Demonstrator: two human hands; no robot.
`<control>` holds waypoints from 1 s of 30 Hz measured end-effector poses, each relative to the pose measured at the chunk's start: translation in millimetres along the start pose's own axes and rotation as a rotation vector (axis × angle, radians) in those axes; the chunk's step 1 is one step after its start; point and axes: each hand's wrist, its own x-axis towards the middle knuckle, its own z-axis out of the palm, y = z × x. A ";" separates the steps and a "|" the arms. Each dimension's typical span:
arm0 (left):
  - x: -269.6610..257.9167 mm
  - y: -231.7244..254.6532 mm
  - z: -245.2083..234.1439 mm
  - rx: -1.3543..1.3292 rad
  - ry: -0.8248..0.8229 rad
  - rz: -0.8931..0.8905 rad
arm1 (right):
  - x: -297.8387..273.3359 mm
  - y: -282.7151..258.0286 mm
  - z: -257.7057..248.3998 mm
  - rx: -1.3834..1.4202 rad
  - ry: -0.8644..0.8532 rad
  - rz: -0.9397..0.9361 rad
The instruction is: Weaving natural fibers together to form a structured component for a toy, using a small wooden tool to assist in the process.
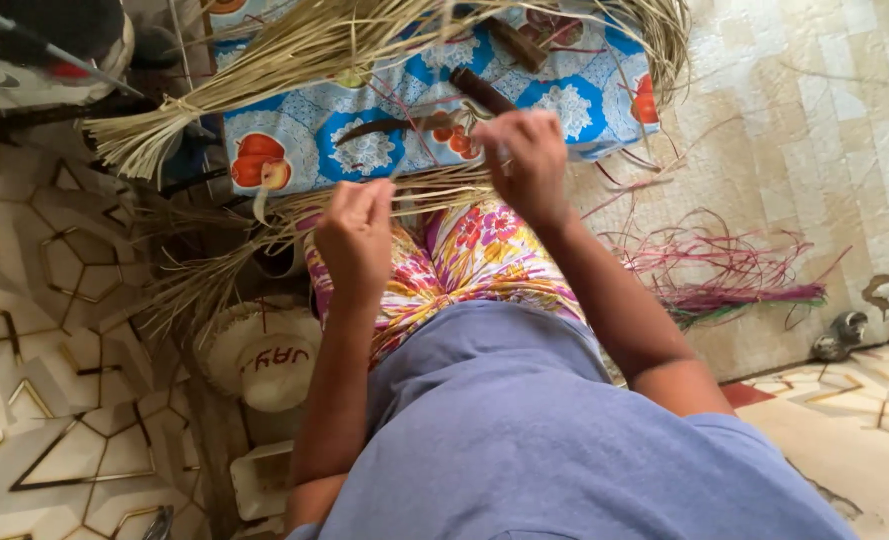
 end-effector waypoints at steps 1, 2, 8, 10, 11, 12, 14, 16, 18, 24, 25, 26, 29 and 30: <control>-0.2 1.2 -4.4 -0.001 -0.002 0.005 | -3.1 10.0 3.9 -0.004 0.004 0.002; -0.2 2.7 -9.0 -0.033 0.020 0.047 | -6.0 20.1 7.5 -0.077 -0.227 0.239; 2.9 6.0 -19.2 -0.134 -0.005 0.015 | -15.6 78.9 43.3 -0.315 -0.685 0.429; 2.0 6.8 -19.5 -0.174 -0.023 -0.016 | -17.6 84.1 47.0 -0.295 -0.761 0.405; 1.8 6.4 -19.2 -0.208 -0.021 -0.029 | -19.4 84.9 48.9 -0.396 -0.728 0.284; 1.6 6.1 -19.3 -0.242 -0.020 -0.042 | -21.0 85.5 50.5 -0.495 -0.693 0.161; 1.4 7.8 -19.8 -0.263 -0.020 -0.064 | -25.5 86.6 50.5 -0.488 -0.719 0.200; 1.0 9.1 -20.1 -0.283 -0.021 -0.091 | -20.9 82.9 41.4 -0.479 -0.749 0.239; 1.0 9.2 -21.2 -0.248 -0.019 -0.107 | -7.5 73.2 25.4 -0.159 -0.804 0.605; -2.3 -8.3 -20.8 -0.267 0.025 -0.146 | 21.8 3.3 -63.0 0.131 -0.707 0.460; -3.3 -7.4 -20.7 -0.265 0.022 -0.154 | 17.2 -3.7 -68.4 0.134 -0.714 0.462; -4.3 -6.0 -20.8 -0.277 0.015 -0.163 | 12.8 -10.7 -74.3 0.196 -0.759 0.534; -5.4 0.5 -19.6 -0.302 -0.008 -0.184 | 2.1 -28.2 -85.3 0.477 -0.732 0.702; -5.7 3.4 -19.1 -0.313 -0.022 -0.200 | -1.3 -33.6 -88.2 0.696 -0.654 0.791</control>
